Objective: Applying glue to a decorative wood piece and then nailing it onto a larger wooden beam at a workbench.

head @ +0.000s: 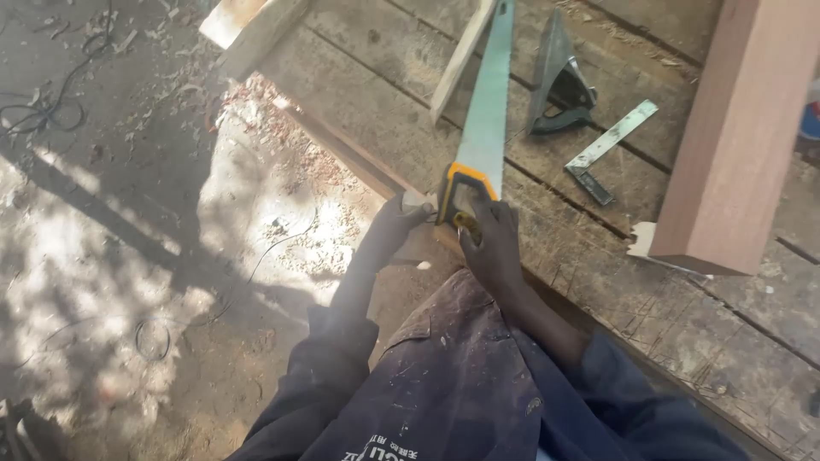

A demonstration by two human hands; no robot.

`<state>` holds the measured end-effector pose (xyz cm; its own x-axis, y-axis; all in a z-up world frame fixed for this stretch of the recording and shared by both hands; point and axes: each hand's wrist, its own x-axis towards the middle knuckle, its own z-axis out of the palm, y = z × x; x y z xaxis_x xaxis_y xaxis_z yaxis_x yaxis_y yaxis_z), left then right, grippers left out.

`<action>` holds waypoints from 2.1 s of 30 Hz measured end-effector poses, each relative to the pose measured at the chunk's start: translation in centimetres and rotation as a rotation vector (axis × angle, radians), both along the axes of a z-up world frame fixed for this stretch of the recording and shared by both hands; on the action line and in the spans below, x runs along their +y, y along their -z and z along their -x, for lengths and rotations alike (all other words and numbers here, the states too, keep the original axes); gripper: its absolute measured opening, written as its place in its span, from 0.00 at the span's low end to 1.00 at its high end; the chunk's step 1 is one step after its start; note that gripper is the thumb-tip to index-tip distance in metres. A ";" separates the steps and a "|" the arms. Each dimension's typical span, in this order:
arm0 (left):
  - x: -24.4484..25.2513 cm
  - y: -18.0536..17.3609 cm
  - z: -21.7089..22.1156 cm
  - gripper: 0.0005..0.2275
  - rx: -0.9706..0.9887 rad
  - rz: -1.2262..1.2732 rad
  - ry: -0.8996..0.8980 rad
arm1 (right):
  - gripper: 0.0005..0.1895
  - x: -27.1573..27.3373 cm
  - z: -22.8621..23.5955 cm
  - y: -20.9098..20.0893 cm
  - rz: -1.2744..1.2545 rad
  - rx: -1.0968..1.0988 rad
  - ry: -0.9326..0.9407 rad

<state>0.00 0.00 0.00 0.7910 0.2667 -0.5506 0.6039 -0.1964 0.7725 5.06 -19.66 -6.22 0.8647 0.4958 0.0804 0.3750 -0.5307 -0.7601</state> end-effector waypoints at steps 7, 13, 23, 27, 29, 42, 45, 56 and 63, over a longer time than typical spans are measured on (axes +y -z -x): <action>-6.0 -2.2 -4.8 0.22 0.148 -0.513 0.214 | 0.17 -7.8 0.1 -1.9 -0.021 0.364 0.037; -18.5 -2.8 -6.5 0.28 -0.377 0.333 0.031 | 0.22 -16.7 0.1 -7.2 -0.394 0.626 0.113; -28.8 -5.1 -5.4 0.28 -0.257 0.824 0.094 | 0.19 -33.7 -5.7 -13.0 -0.432 0.322 0.113; -28.9 0.2 -6.9 0.16 -0.227 0.638 0.439 | 0.17 -35.2 -6.9 -13.2 -0.400 0.270 -0.064; -29.7 -4.0 -7.0 0.16 -0.243 0.567 0.476 | 0.17 -35.2 -7.4 -12.8 -0.411 0.244 -0.081; -30.3 -8.5 -10.8 0.29 -0.088 0.535 0.774 | 0.18 -36.1 -8.4 -12.8 -0.454 0.204 0.007; -31.2 -6.5 -11.1 0.31 -0.042 0.715 0.677 | 0.19 -37.3 -10.4 -12.2 -0.511 0.130 0.205; -32.9 -5.4 -14.0 0.30 -0.036 0.970 0.180 | 0.11 -46.8 -12.9 -9.0 -0.355 0.069 0.972; -33.9 -3.9 -15.4 0.32 -0.194 1.035 0.233 | 0.28 -44.5 -20.2 -11.1 0.024 -0.206 0.790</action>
